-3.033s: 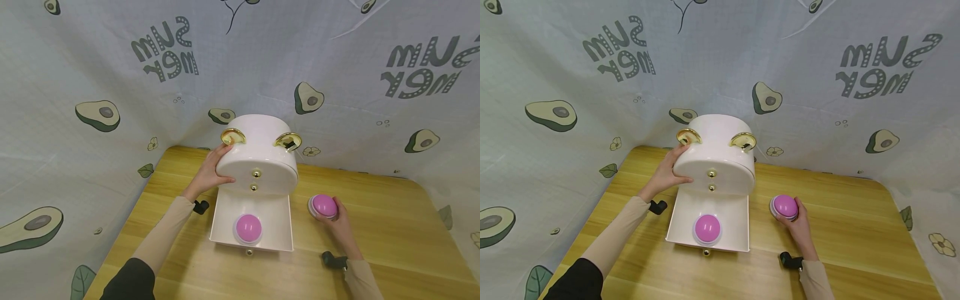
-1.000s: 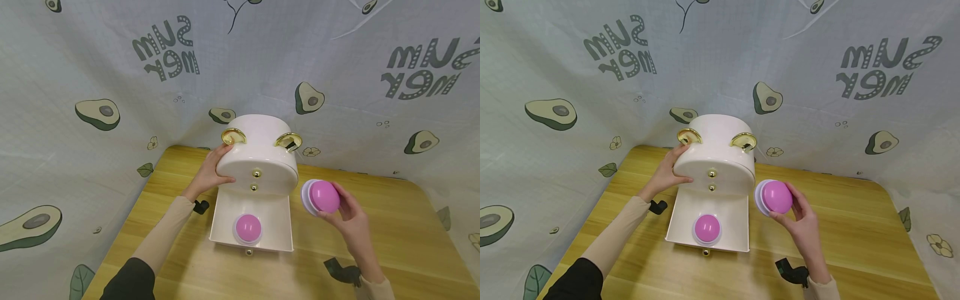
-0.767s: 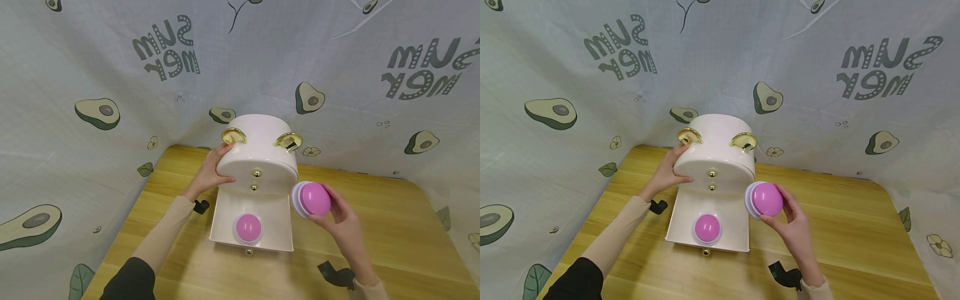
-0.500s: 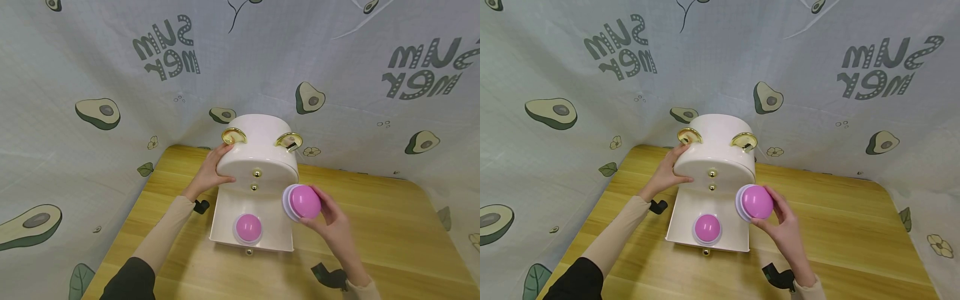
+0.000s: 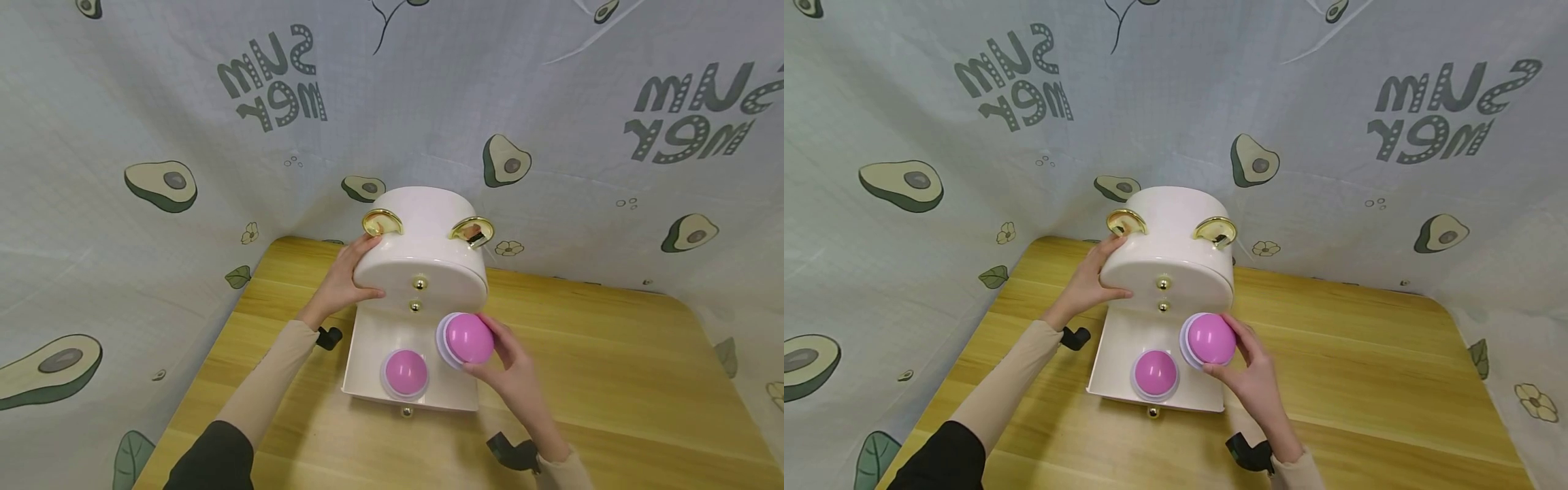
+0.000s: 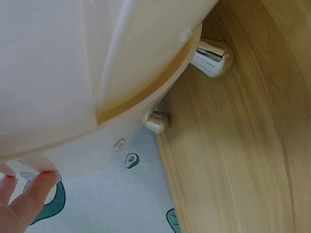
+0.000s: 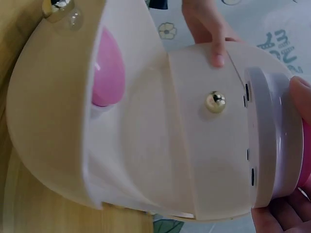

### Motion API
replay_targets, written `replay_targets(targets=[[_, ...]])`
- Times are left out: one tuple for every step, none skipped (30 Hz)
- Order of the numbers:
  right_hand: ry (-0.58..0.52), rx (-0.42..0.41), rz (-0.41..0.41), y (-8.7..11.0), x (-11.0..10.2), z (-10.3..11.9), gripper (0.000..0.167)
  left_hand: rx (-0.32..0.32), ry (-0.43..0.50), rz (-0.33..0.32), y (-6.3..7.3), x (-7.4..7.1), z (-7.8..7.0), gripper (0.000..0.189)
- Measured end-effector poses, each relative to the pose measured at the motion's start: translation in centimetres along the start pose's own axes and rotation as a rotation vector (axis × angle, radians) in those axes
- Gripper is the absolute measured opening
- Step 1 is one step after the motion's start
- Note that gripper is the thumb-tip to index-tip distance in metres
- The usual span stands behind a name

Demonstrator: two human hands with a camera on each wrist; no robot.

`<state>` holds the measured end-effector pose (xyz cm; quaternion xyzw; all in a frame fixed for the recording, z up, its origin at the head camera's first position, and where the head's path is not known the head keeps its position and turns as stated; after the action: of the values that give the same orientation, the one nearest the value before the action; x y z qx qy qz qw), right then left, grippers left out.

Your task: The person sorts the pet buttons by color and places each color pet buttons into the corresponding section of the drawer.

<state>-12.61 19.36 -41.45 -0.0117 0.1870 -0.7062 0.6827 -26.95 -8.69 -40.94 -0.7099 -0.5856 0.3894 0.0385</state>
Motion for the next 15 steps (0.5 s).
replay_targets(targets=[[-0.002, 0.003, 0.001, 0.0, 0.2, -0.3, 0.076, 0.001, 0.002, 0.000, 0.0, 0.0, 0.0, 0.097], [-0.007, 0.008, 0.004, 0.1, 0.4, -0.6, 0.076, 0.002, 0.004, -0.001, 0.0, 0.0, 0.0, 0.096], [-0.010, 0.012, 0.005, 0.1, 0.6, -0.8, 0.076, 0.004, 0.006, -0.002, 0.0, 0.0, 0.0, 0.096], [-0.006, 0.014, 0.005, 0.1, 0.8, -1.0, 0.076, 0.004, 0.008, -0.001, 0.0, 0.1, 0.0, 0.096], [-0.002, 0.017, 0.005, 0.1, 1.0, -1.2, 0.076, 0.005, 0.010, -0.001, 0.0, 0.1, 0.0, 0.096], [0.003, 0.022, 0.006, 0.2, 1.2, -1.4, 0.076, 0.006, 0.012, -0.002, 0.0, 0.1, 0.0, 0.096], [0.011, 0.026, 0.004, 0.2, 1.3, -1.6, 0.076, 0.006, 0.012, -0.003, 0.0, 0.1, 0.0, 0.096], [0.022, 0.029, 0.001, 0.2, 1.5, -1.7, 0.077, 0.007, 0.012, -0.003, 0.0, 0.1, 0.0, 0.096], [0.037, 0.032, -0.001, 0.2, 1.7, -1.8, 0.077, 0.007, 0.011, -0.003, 0.0, 0.1, 0.0, 0.096], [0.044, 0.034, -0.005, 0.2, 1.8, -1.9, 0.076, 0.008, 0.010, -0.004, 0.0, 0.1, 0.0, 0.096], [0.050, 0.033, -0.006, 0.2, 2.0, -2.1, 0.077, 0.008, 0.010, -0.005, 0.0, 0.1, 0.0, 0.096], [0.055, 0.035, -0.008, 0.2, 2.1, -2.2, 0.076, 0.008, 0.009, -0.006, 0.0, 0.1, 0.0, 0.096], [0.061, 0.035, -0.011, 0.1, 2.3, -2.4, 0.076, 0.009, 0.007, -0.005, 0.0, 0.1, 0.0, 0.096], [0.069, 0.037, -0.015, 0.1, 2.4, -2.6, 0.076, 0.011, 0.007, -0.004, 0.0, 0.1, 0.0, 0.096], [0.077, 0.041, -0.016, 0.1, 2.5, -2.8, 0.076, 0.012, 0.008, -0.005, 0.0, 0.0, 0.0, 0.096]])
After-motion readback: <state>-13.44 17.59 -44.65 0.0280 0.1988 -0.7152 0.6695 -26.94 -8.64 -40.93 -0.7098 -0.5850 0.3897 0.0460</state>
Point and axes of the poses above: each hand's wrist, its own y-axis away from the middle knuckle, its own x-axis out of the palm, z = x × y, the point moved 5 cm from there along -y, towards the middle knuckle, and after that the axes turned 5 degrees about -z, right-handed, at the moved point
